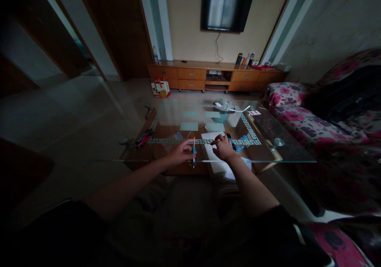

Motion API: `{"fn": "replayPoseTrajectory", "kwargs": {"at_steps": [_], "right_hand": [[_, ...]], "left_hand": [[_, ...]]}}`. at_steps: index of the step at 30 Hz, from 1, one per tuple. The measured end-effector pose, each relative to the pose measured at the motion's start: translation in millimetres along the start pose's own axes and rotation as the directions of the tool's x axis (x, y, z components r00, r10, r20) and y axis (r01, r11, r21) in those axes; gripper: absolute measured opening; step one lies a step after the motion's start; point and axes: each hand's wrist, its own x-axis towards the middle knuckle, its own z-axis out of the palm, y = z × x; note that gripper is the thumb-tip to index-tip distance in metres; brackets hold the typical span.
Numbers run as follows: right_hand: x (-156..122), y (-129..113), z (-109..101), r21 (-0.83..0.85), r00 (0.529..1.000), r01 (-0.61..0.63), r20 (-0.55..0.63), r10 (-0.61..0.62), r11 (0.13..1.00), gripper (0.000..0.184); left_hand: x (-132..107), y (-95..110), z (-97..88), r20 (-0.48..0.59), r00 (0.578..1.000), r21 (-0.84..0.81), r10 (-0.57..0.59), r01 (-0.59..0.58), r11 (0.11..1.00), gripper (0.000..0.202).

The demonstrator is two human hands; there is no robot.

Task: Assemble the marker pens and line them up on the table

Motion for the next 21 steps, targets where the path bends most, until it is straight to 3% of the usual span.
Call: {"fn": "replayPoseTrajectory", "kwargs": {"at_steps": [11,21], "right_hand": [[-1.7,-7.5,-2.4,-0.057,0.998,-0.017,0.057,0.021,0.998,0.036],[0.2,0.3,7.5,-0.065,1.0,0.014,-0.005,-0.015,0.998,0.027]], "left_hand": [[0.3,1.1,-0.5,0.005,1.0,-0.002,-0.011,0.011,1.0,0.071],[-0.4,3.3,-0.1,0.003,1.0,0.017,-0.018,0.018,1.0,0.07]]}}
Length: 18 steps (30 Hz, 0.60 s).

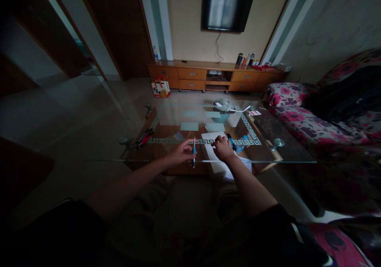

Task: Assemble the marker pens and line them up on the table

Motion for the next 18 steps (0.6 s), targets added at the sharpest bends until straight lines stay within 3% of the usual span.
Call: {"fn": "replayPoseTrajectory", "kwargs": {"at_steps": [11,18], "right_hand": [[0.3,-3.4,-0.9,0.015,1.0,0.007,-0.018,-0.006,1.0,0.021],[0.3,-18.2,-14.7,-0.004,0.994,0.021,-0.107,-0.022,1.0,0.026]], "left_hand": [[1.1,-1.9,-0.8,0.018,1.0,-0.002,0.0,0.0,1.0,0.071],[0.8,0.3,-1.1,0.021,1.0,0.001,-0.017,0.017,1.0,0.071]]}}
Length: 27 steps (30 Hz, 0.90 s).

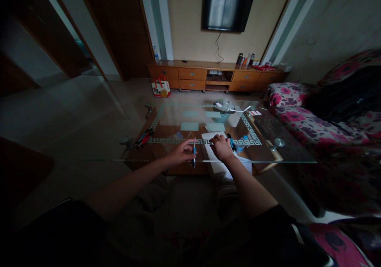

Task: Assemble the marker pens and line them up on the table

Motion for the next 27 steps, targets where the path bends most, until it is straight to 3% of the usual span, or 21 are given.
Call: {"fn": "replayPoseTrajectory", "kwargs": {"at_steps": [5,9,16,27], "right_hand": [[-0.2,-7.5,-8.3,0.012,0.997,-0.003,-0.081,0.004,1.0,0.026],[0.0,-13.3,-10.6,0.122,0.994,-0.003,-0.112,0.017,0.992,0.025],[-2.5,-34.3,-13.5,0.355,0.984,0.144,-0.154,-0.094,0.924,0.024],[-2.2,-37.4,-7.7,0.341,0.983,0.172,-0.116,-0.14,0.924,0.021]], "left_hand": [[-0.9,1.5,1.5,-0.012,1.0,-0.011,0.003,-0.003,1.0,0.069],[-1.8,3.7,2.5,-0.024,1.0,-0.028,-0.012,0.011,1.0,0.069],[-1.7,7.3,4.9,-0.057,0.998,-0.096,-0.035,0.03,0.995,0.071],[-0.6,7.8,5.3,-0.078,0.997,-0.115,-0.021,0.012,0.993,0.07]]}}
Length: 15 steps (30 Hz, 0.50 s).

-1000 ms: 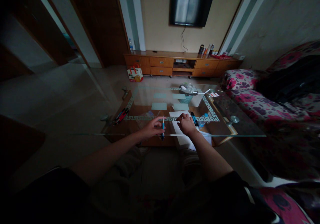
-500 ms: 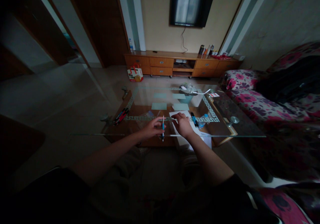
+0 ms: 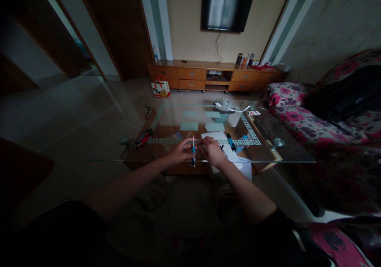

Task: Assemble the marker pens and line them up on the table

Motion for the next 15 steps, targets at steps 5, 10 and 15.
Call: {"fn": "replayPoseTrajectory", "kwargs": {"at_steps": [5,10,15], "right_hand": [[-0.3,0.1,0.5,0.007,1.0,0.009,0.005,-0.009,1.0,0.019],[0.2,-1.3,0.4,0.059,1.0,0.021,-0.006,-0.021,0.998,0.02],[-0.4,-2.6,-0.6,0.112,0.999,0.044,-0.004,-0.044,0.993,0.018]], "left_hand": [[0.8,0.1,-1.1,0.022,1.0,-0.007,0.006,-0.006,1.0,0.07],[-0.8,2.3,-0.7,0.024,1.0,0.009,0.008,-0.008,1.0,0.069],[-2.0,3.8,0.5,0.024,1.0,0.015,0.009,-0.01,1.0,0.069]]}}
